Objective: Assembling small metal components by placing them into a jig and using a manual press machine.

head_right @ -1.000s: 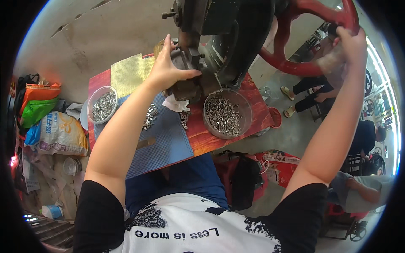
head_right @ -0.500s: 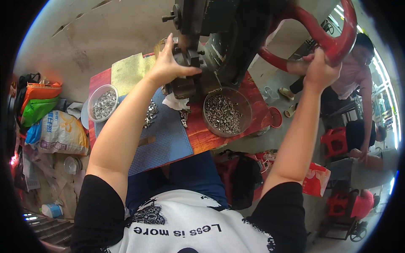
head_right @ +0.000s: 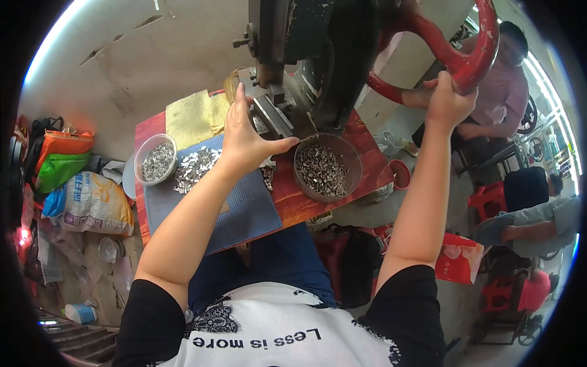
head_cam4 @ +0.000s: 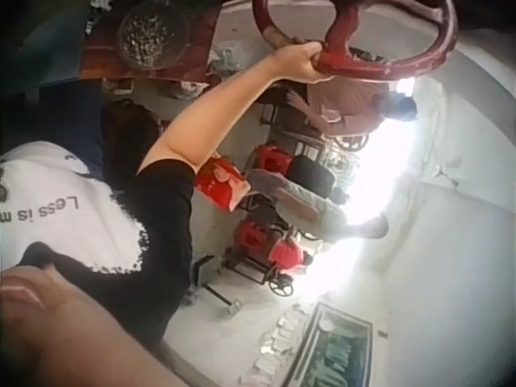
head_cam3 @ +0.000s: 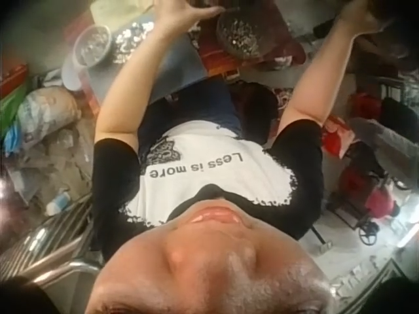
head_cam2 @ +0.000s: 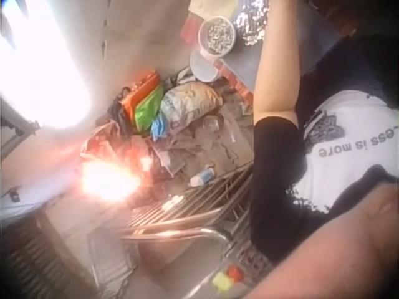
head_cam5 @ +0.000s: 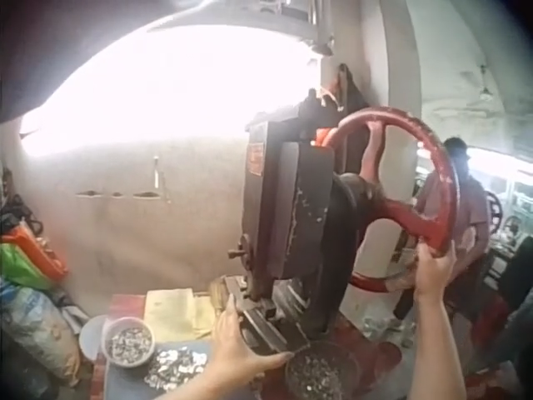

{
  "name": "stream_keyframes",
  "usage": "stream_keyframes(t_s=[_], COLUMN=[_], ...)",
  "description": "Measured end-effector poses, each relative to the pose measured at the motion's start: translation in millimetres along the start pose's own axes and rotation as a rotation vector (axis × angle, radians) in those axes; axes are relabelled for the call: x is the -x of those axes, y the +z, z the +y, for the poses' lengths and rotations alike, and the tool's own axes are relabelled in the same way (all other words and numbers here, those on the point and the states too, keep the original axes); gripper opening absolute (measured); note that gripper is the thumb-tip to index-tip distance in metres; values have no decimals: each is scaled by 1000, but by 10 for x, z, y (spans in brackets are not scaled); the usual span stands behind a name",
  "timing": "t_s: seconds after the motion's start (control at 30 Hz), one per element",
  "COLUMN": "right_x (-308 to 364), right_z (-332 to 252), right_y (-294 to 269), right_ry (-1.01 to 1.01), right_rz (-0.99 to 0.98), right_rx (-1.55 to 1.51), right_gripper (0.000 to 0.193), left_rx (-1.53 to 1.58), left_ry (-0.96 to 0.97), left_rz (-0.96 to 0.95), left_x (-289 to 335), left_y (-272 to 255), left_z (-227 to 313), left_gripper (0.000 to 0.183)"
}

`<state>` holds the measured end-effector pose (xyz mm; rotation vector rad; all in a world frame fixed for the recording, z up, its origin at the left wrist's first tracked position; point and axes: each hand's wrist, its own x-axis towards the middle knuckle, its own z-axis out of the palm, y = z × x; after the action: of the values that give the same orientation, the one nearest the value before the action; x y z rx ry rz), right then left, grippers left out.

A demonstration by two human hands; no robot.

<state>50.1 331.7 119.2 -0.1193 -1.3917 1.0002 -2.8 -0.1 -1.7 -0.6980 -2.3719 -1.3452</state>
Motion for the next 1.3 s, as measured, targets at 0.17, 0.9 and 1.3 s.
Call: stream_keyframes(t_s=[0.17, 0.9, 1.3], right_x=[189, 1776, 1619], right_z=[248, -391, -477], right_y=[-167, -268, -126], right_ry=[-60, -6, 1335], right_rz=[-55, -862, -836], right_rx=[58, 472, -472], right_gripper=[38, 26, 38], left_rx=[-18, -414, -500], left_ry=[157, 13, -61], left_rz=[77, -158, -479], left_x=[-29, 663, 628], left_y=[24, -466, -476], left_z=[22, 434, -118], left_gripper=[140, 124, 120])
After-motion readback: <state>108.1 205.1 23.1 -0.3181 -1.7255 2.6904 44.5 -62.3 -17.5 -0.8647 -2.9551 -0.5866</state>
